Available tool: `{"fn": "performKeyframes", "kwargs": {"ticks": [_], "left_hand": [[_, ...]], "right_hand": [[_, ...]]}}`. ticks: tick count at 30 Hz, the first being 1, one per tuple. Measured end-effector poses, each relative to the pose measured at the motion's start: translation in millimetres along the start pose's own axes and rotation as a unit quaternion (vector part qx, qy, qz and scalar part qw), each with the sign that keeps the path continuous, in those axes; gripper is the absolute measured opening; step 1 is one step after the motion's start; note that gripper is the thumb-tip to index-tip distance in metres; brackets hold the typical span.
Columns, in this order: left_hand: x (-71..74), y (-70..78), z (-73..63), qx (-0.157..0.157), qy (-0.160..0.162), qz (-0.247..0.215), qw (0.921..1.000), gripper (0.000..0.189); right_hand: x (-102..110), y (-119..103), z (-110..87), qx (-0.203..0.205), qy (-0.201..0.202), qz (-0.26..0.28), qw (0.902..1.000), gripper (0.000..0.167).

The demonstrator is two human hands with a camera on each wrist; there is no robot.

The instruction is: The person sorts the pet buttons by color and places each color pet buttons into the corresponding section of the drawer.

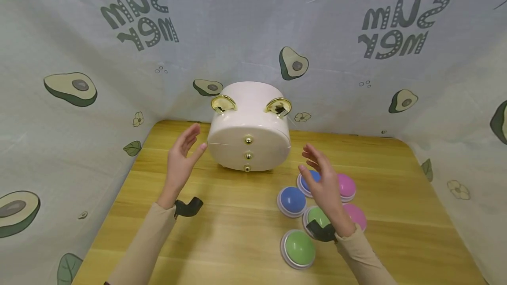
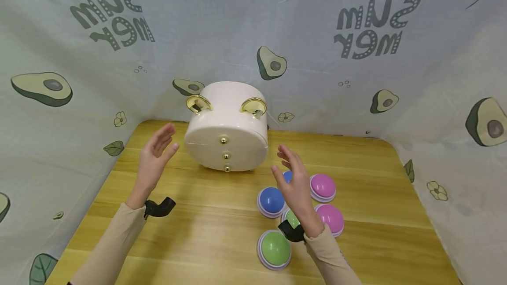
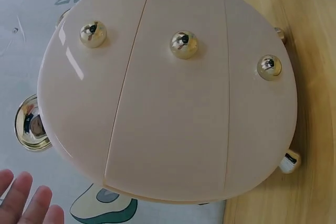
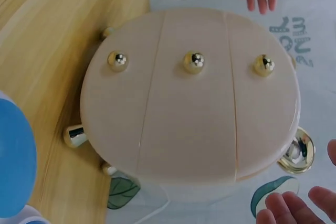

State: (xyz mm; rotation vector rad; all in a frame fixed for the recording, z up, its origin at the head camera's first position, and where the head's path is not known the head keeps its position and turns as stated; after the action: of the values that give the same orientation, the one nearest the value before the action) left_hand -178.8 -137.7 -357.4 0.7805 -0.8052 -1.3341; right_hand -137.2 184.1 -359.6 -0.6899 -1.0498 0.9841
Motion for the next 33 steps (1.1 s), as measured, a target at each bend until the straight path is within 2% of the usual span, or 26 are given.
{"fn": "performKeyframes", "kwargs": {"ticks": [2,5,10,17,24,27,33], "left_hand": [[-0.3,4.6,5.1,0.011,-0.011,-0.006,0.9999,0.053],[-0.4,3.9,12.1,0.029,-0.035,-0.012,0.9989,0.054],[2.0,-7.0,24.5,0.035,-0.075,-0.025,0.9962,0.057],[7.4,-47.2,41.2,0.045,-0.114,-0.057,0.9909,0.06],[7.3,-62.6,57.4,0.054,-0.158,-0.085,0.9823,0.059],[7.1,-64.0,62.0,0.056,-0.173,-0.091,0.9792,0.061],[1.5,-43.2,64.5,0.047,-0.181,-0.102,0.9771,0.065]], "right_hand": [[-1.9,-1.6,1.6,-0.008,-0.011,0.024,0.9996,0.052],[-6.2,10.4,4.6,-0.021,-0.031,0.066,0.9971,0.051],[-15.7,11.1,9.1,-0.034,-0.066,0.119,0.9901,0.049],[-33.6,5.1,15.7,-0.053,-0.106,0.153,0.9811,0.047],[-55.5,-0.5,24.0,-0.053,-0.155,0.184,0.9691,0.049],[-63.9,-2.2,26.1,-0.055,-0.173,0.191,0.9646,0.05],[-77.4,-4.2,29.1,-0.062,-0.197,0.195,0.9587,0.051]]}}
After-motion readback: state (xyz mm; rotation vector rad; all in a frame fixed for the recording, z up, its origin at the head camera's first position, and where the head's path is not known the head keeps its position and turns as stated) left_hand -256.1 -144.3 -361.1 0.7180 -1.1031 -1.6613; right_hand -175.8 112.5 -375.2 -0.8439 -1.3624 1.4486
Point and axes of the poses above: each hand's wrist, its own z-axis towards the middle knuckle, its own x-axis out of the back of the hand, y = z × x, the point moved 4 cm from there along z, towards the middle knuckle, and after that the axes turned 8 degrees about -x, right-handed, at the moved point
